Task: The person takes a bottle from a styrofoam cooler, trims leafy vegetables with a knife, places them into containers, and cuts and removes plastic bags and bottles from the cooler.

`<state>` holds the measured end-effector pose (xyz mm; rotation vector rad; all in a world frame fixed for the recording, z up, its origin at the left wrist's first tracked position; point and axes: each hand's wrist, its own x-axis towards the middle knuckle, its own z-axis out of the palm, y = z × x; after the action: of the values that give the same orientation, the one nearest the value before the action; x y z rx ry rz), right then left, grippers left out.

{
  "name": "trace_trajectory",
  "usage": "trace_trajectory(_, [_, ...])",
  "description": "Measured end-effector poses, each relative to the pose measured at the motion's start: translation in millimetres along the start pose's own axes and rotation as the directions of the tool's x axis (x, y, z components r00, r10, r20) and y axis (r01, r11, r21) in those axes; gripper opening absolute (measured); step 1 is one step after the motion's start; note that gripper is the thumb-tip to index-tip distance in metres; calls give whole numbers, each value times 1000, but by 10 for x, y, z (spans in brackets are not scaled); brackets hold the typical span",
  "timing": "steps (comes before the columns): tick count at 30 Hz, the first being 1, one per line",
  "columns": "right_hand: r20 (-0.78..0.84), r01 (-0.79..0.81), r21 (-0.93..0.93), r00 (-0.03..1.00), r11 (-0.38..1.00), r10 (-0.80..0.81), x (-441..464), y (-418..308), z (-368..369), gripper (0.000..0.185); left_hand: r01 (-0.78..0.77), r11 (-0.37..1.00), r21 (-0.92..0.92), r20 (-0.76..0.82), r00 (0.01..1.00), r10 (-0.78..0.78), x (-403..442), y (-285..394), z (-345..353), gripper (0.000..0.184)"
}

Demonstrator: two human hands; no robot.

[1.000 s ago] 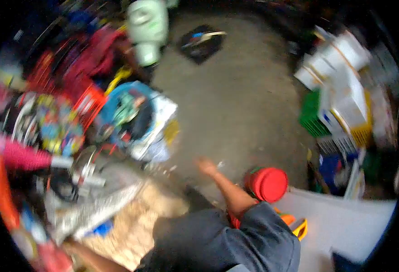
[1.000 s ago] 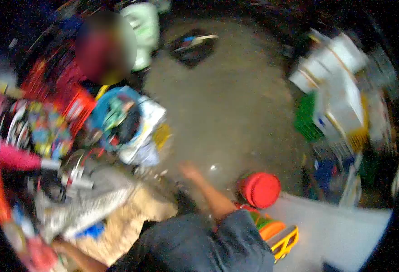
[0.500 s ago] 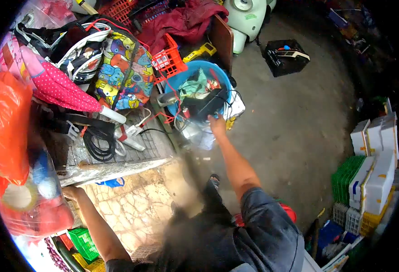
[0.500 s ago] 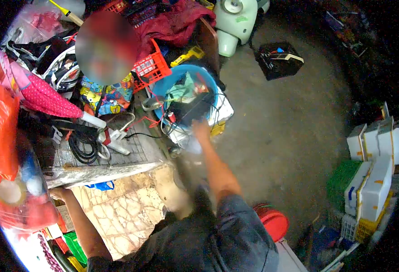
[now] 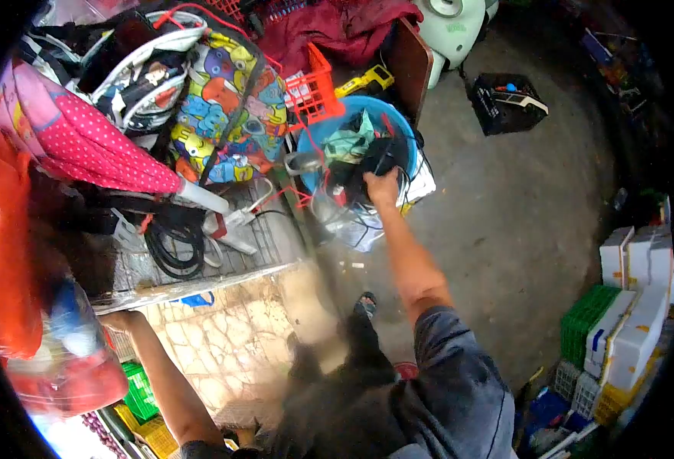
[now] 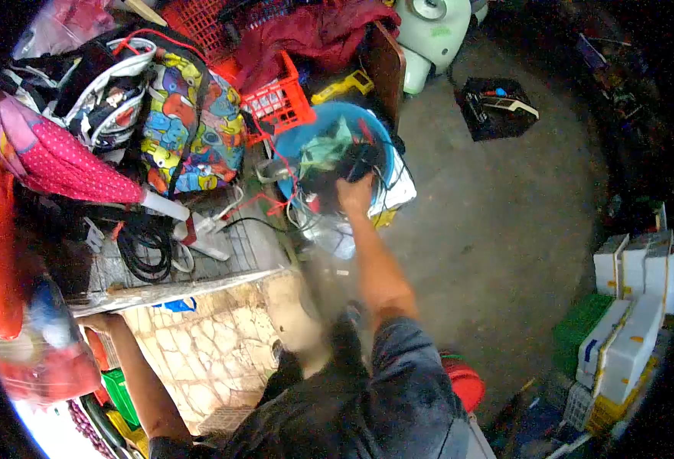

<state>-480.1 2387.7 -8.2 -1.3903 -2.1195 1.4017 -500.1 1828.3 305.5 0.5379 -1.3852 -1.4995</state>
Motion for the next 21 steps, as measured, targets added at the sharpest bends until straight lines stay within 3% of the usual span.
trace_trajectory(1, [11,29,-18,1000,999,-29,45,-117,-108,85,-1,1000,10,-26,1000,1,-122,90,55,57])
trace_trajectory(3, [114,38,1,993,999,-38,189,-358,-348,82,-6,1000,26,-48,999,7,-280,192,137,57])
trace_trajectory(5, [99,115,166,986,979,-132,286,-534,-533,73,-13,999,49,-12,1000,13,-257,175,128,55])
trace_trajectory(6, [15,168,151,985,974,-172,804,-62,-129,66,-57,993,101,48,997,52,-222,132,91,62])
trace_trajectory(7, [4,110,244,993,964,-115,824,-81,-136,64,-107,983,147,107,990,91,-186,91,53,70])
trace_trajectory(8, [78,117,316,986,941,-149,796,-102,-194,66,-160,969,187,165,978,130,-151,52,13,77])
trace_trajectory(11, [208,111,435,953,894,-219,524,-89,-239,72,-214,958,192,176,968,181,-65,-59,-122,75])
trace_trajectory(13, [127,308,58,941,950,-313,461,124,-65,70,-206,961,183,154,972,179,0,-107,-176,73])
trace_trajectory(15, [7,435,39,900,900,-435,696,702,298,67,-196,962,191,135,976,172,22,-139,-209,72])
trace_trajectory(17, [73,402,101,909,910,-410,457,606,45,69,-183,963,196,122,979,161,63,-138,-238,70])
trace_trajectory(19, [79,413,188,898,891,-433,383,1020,88,63,-171,964,204,118,982,150,96,-183,-293,69])
trace_trajectory(20, [176,282,273,925,920,-336,121,923,-104,60,-167,964,208,114,983,145,118,-203,-339,68])
trace_trajectory(21, [200,199,226,949,954,-245,-212,791,-315,58,-161,962,221,117,983,138,126,-234,-373,68])
